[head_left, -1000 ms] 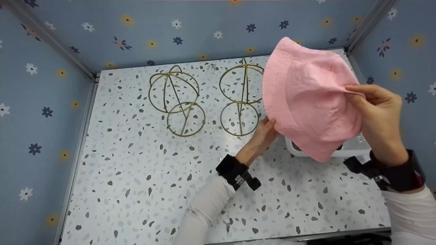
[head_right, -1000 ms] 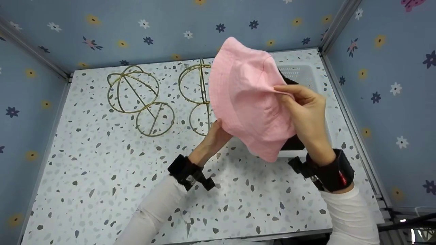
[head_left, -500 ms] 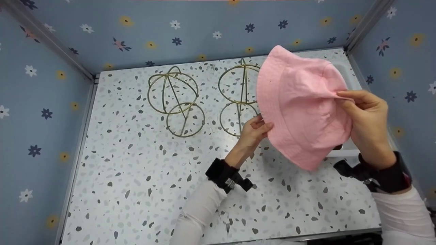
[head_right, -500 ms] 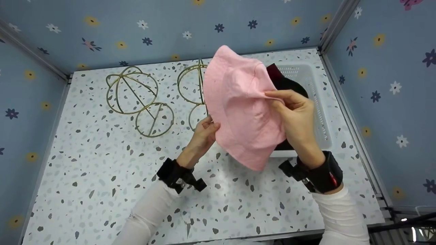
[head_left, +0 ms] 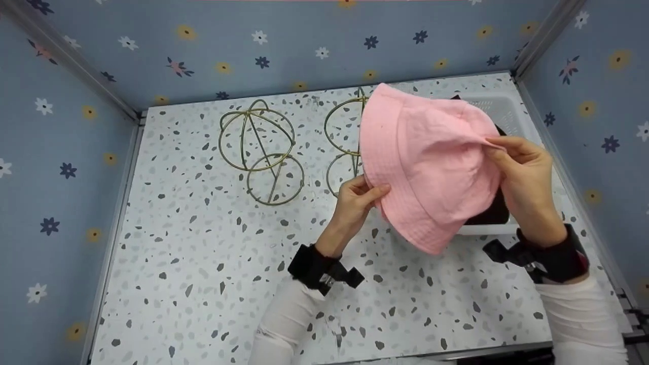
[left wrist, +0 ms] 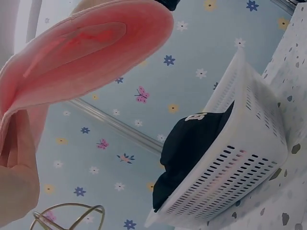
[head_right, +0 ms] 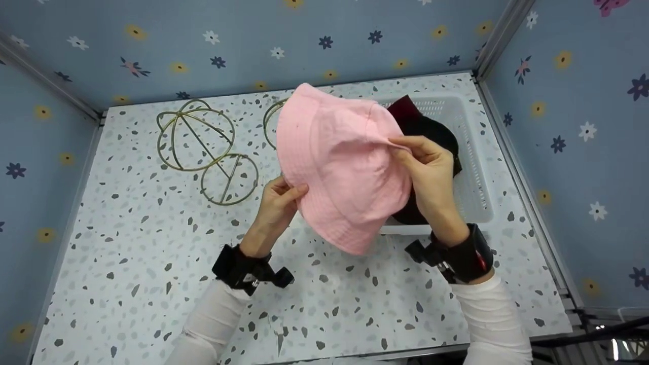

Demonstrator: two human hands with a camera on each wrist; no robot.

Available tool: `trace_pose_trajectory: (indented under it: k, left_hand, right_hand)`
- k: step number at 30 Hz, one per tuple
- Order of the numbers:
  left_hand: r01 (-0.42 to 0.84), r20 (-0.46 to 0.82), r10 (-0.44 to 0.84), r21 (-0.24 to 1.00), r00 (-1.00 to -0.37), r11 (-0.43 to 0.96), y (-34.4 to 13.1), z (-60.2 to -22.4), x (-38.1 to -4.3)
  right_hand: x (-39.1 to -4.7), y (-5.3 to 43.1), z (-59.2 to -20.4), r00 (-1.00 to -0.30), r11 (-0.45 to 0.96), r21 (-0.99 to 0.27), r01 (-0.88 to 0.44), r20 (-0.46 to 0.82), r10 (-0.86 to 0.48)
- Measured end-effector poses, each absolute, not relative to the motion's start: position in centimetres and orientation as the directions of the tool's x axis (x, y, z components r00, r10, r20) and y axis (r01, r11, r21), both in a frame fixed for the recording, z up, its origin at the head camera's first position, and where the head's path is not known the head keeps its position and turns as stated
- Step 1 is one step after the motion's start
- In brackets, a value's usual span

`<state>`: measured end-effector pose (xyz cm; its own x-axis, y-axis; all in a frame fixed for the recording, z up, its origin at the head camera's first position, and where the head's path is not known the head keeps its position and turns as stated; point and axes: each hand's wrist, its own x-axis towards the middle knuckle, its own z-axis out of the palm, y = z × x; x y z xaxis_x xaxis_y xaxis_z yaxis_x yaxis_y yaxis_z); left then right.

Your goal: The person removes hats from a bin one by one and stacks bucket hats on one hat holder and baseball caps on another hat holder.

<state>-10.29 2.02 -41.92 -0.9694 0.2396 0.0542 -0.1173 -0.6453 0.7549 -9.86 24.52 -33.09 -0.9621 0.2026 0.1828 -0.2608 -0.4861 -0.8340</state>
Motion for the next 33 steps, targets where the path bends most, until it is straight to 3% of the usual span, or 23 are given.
trace_pose_trajectory:
  k: [5, 10, 14, 17, 21, 24, 28, 33]
  left_hand:
    - [-0.099, 0.068, 0.222, 0.746, -0.973, -0.659, 1.1, -41.0, -9.8]
    - [-0.067, 0.090, 0.200, 0.745, -0.976, -0.663, 0.4, -40.2, -9.0]
    - [-0.030, 0.116, 0.178, 0.755, -0.977, -0.655, 0.0, -39.1, -8.2]
    - [0.019, 0.141, 0.149, 0.786, -0.979, -0.618, -0.3, -38.4, -7.7]
    - [0.114, 0.189, 0.099, 0.856, -0.977, -0.504, -0.8, -37.7, -7.0]
    - [0.180, 0.220, 0.055, 0.899, -0.974, -0.399, -1.1, -37.3, -6.4]
    - [0.259, 0.266, -0.016, 0.920, -0.964, -0.294, -1.4, -37.0, -5.7]
    - [0.310, 0.298, -0.086, 0.921, -0.951, -0.235, -1.5, -36.7, -5.1]
  right_hand:
    - [-10.3, 24.4, -34.1, -0.973, -0.509, -0.830, -0.227, 0.171, 0.155]
    - [-10.1, 24.1, -34.6, -0.972, -0.365, -0.904, -0.223, 0.180, 0.149]
    - [-9.6, 23.7, -34.4, -0.954, -0.162, -0.946, -0.280, 0.256, 0.155]
    - [-9.2, 23.4, -34.3, -0.924, 0.066, -0.935, -0.349, 0.355, 0.140]
    - [-8.4, 22.6, -34.0, -0.877, 0.369, -0.840, -0.398, 0.467, 0.116]
    - [-7.5, 21.7, -33.7, -0.833, 0.490, -0.752, -0.440, 0.546, 0.091]
    - [-6.2, 19.8, -33.3, -0.751, 0.501, -0.662, -0.558, 0.660, 0.036]
    - [-4.8, 17.3, -33.3, -0.675, 0.375, -0.608, -0.699, 0.735, -0.066]
